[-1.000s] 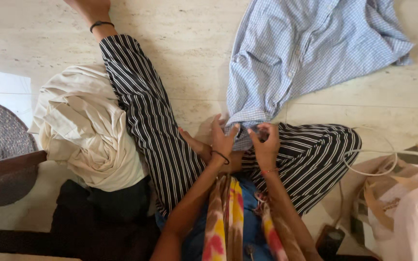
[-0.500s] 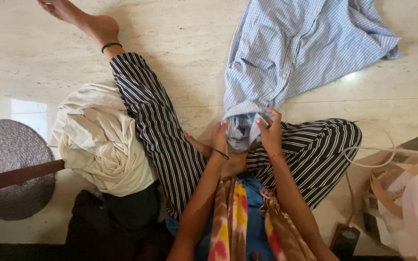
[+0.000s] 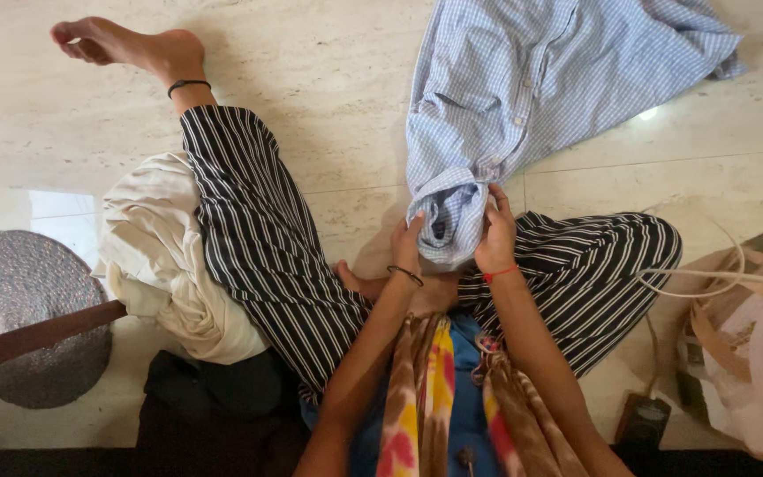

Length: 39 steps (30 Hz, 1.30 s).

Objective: The person buttons a long-sleeved shirt while sitting on the floor and then folds the shirt by tucking in the sleeves and folding the torso.

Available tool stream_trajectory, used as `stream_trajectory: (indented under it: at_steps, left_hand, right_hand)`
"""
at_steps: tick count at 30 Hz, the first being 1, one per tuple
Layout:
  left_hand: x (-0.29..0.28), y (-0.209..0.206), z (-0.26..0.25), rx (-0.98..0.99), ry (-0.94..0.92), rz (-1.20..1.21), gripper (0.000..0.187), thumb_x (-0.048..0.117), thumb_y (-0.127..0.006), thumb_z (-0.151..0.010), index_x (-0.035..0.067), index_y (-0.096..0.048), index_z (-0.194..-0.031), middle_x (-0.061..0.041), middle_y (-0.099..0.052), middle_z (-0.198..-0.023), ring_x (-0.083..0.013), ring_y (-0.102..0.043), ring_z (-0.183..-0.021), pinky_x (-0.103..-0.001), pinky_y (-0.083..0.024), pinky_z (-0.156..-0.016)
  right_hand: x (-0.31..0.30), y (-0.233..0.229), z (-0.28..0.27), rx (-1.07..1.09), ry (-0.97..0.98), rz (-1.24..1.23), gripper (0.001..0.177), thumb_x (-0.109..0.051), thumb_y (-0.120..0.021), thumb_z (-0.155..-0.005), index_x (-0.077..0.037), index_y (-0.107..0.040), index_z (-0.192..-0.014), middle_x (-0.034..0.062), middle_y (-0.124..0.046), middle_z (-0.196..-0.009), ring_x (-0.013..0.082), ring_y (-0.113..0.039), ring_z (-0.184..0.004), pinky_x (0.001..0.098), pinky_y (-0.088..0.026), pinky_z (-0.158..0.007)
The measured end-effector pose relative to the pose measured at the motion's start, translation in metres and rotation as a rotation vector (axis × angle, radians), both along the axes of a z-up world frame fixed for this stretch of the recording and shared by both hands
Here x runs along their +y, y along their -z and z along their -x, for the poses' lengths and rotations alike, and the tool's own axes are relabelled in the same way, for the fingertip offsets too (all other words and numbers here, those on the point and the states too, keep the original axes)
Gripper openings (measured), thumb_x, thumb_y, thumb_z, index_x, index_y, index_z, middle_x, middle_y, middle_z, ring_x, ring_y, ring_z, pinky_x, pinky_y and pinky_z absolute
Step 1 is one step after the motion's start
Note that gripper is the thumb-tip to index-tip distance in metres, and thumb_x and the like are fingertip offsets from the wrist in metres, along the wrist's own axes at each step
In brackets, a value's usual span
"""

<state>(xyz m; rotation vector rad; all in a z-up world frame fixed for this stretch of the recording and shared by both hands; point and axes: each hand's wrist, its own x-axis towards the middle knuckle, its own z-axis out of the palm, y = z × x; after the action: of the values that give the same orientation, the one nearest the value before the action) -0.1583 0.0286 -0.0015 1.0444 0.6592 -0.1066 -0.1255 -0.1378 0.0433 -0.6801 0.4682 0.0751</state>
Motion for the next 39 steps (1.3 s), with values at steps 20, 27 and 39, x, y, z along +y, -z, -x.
stream_trajectory:
  at_steps: [20,27,39]
  left_hand:
    - [0.016,0.008,-0.002,-0.018,-0.316,-0.049,0.031,0.025,-0.075,-0.101,-0.004,-0.068,-0.108,0.0,-0.063,-0.093,-0.0099,-0.052,-0.08,-0.026,-0.043,-0.07]
    - [0.024,-0.026,-0.011,-0.035,-0.27,0.017,0.03,0.023,-0.077,-0.091,0.004,-0.069,-0.112,0.002,-0.068,-0.098,-0.0103,-0.058,-0.086,-0.025,-0.043,-0.074]
    - [-0.013,-0.152,0.004,-0.564,0.154,-1.057,0.03,0.007,-0.076,-0.089,0.006,-0.069,-0.118,-0.015,-0.068,-0.116,-0.0361,-0.063,-0.109,-0.042,-0.052,-0.094]
  right_hand:
    - [0.012,-0.051,0.005,0.032,-0.105,0.085,0.031,-0.014,-0.071,-0.099,0.001,-0.065,-0.125,0.0046,-0.072,-0.114,0.0146,-0.068,-0.102,0.0308,-0.055,-0.091]
    - [0.007,-0.034,0.005,0.173,-0.14,0.193,0.014,-0.011,-0.078,-0.091,-0.004,-0.068,-0.099,0.0016,-0.072,-0.098,0.0115,-0.069,-0.09,0.0275,-0.056,-0.084]
    - [0.018,-0.026,0.008,0.079,-0.231,0.691,0.013,-0.011,-0.077,-0.095,0.001,-0.078,-0.101,0.0001,-0.071,-0.087,0.0055,-0.063,-0.076,0.0194,-0.052,-0.069]
